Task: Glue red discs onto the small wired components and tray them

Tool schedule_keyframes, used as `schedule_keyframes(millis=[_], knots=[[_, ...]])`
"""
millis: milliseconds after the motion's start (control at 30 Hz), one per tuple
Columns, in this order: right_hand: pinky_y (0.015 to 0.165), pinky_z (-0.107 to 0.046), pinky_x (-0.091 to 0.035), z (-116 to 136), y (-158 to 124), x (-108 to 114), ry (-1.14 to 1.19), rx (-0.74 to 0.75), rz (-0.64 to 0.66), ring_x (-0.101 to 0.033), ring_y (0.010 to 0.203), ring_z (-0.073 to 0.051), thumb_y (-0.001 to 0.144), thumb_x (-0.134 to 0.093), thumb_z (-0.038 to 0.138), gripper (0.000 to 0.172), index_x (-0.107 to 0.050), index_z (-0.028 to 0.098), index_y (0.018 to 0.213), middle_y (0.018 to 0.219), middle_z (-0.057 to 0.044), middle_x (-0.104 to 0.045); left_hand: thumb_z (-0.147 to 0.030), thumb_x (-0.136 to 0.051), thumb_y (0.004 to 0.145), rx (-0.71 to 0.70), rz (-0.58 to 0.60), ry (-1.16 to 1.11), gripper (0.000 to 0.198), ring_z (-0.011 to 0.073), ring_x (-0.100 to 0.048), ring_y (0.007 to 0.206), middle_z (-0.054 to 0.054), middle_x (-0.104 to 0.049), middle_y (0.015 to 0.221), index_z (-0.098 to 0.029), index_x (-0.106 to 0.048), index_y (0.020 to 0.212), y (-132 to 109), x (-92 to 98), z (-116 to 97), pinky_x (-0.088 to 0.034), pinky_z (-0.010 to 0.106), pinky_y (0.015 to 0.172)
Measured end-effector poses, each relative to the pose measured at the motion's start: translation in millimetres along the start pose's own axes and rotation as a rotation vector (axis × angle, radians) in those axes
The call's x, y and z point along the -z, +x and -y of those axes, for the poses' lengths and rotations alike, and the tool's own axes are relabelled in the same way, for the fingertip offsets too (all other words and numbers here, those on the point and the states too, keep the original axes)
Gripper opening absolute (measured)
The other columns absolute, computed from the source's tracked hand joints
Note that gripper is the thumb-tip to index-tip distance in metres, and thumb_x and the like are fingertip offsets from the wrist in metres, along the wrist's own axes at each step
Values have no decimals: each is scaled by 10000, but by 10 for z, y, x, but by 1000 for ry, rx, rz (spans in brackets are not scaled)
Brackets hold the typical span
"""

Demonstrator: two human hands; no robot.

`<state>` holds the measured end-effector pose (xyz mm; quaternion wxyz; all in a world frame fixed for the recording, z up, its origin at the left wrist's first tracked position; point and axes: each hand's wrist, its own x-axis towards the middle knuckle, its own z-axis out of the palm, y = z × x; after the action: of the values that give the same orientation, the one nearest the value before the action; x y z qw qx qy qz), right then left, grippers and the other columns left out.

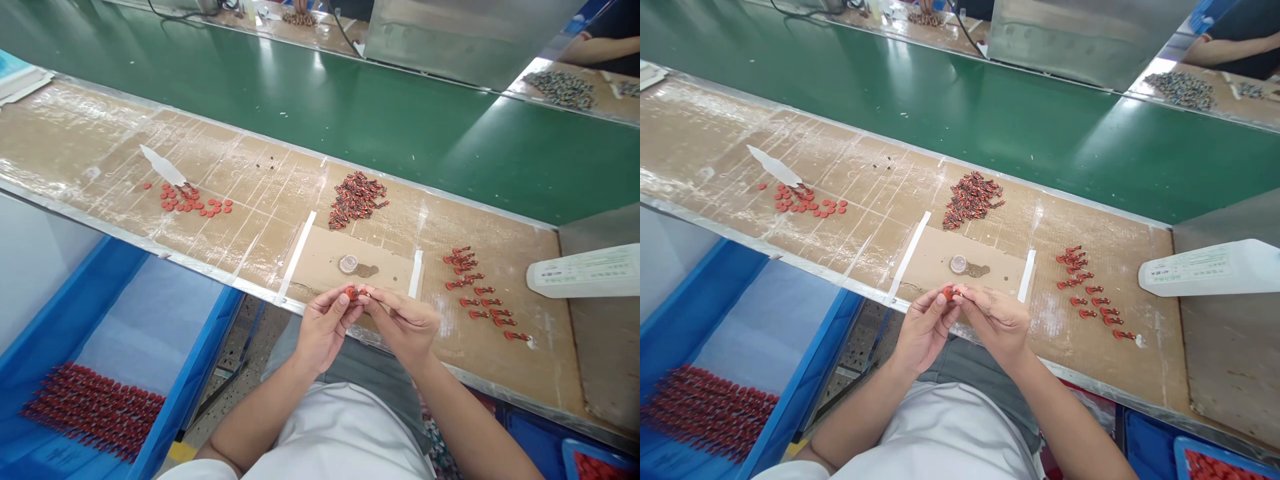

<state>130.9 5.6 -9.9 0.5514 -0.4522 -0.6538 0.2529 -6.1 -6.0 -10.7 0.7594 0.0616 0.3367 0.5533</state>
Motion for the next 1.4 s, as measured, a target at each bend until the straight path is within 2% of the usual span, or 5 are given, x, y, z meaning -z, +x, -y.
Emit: schedule_keyframes(millis=[300, 600, 767, 1067, 1400], knots=[[792, -345, -644, 18, 10, -19, -32, 25, -2, -741, 869, -199, 780, -732, 81, 441, -710, 387, 1097, 1020, 29, -753, -234, -803, 730, -18, -3, 14, 216, 151, -731, 870, 64, -772, 967, -172, -765, 934, 5, 9, -10, -579, 226, 828], [786, -341, -635, -30, 14, -10, -55, 52, 37, -741, 851, -198, 790, -730, 120, 359, -723, 326, 1084, 980, -1, -764, -233, -803, 731, -52, -4, 74, 216, 175, -722, 936, 81, -767, 1013, -161, -774, 932, 0, 17, -3, -583, 252, 859], [766, -316, -619, -30, 48, 29, -34, 95, 48, -737, 841, -184, 775, -730, 79, 392, -718, 316, 1087, 969, -4, -766, -224, -772, 768, -53, 44, 106, 191, 166, -721, 943, 71, -769, 1011, -175, -774, 953, 0, 5, -3, -582, 245, 862], [751, -323, -615, -4, 57, 92, -154, 126, -60, -739, 783, -192, 718, -776, 95, 398, -727, 305, 1052, 920, -6, -771, -200, -760, 780, -47, 73, 109, 117, 104, -718, 821, 27, -769, 889, -174, -738, 892, 34, -77, 2, -584, 206, 794], [756, -326, -619, 10, 73, 115, -221, 129, -100, -736, 764, -186, 700, -779, 95, 384, -727, 298, 1022, 902, 0, -771, -158, -773, 756, -95, 76, 124, 96, 104, -716, 863, 24, -770, 887, -168, -742, 847, 32, -136, 27, -575, 205, 838]])
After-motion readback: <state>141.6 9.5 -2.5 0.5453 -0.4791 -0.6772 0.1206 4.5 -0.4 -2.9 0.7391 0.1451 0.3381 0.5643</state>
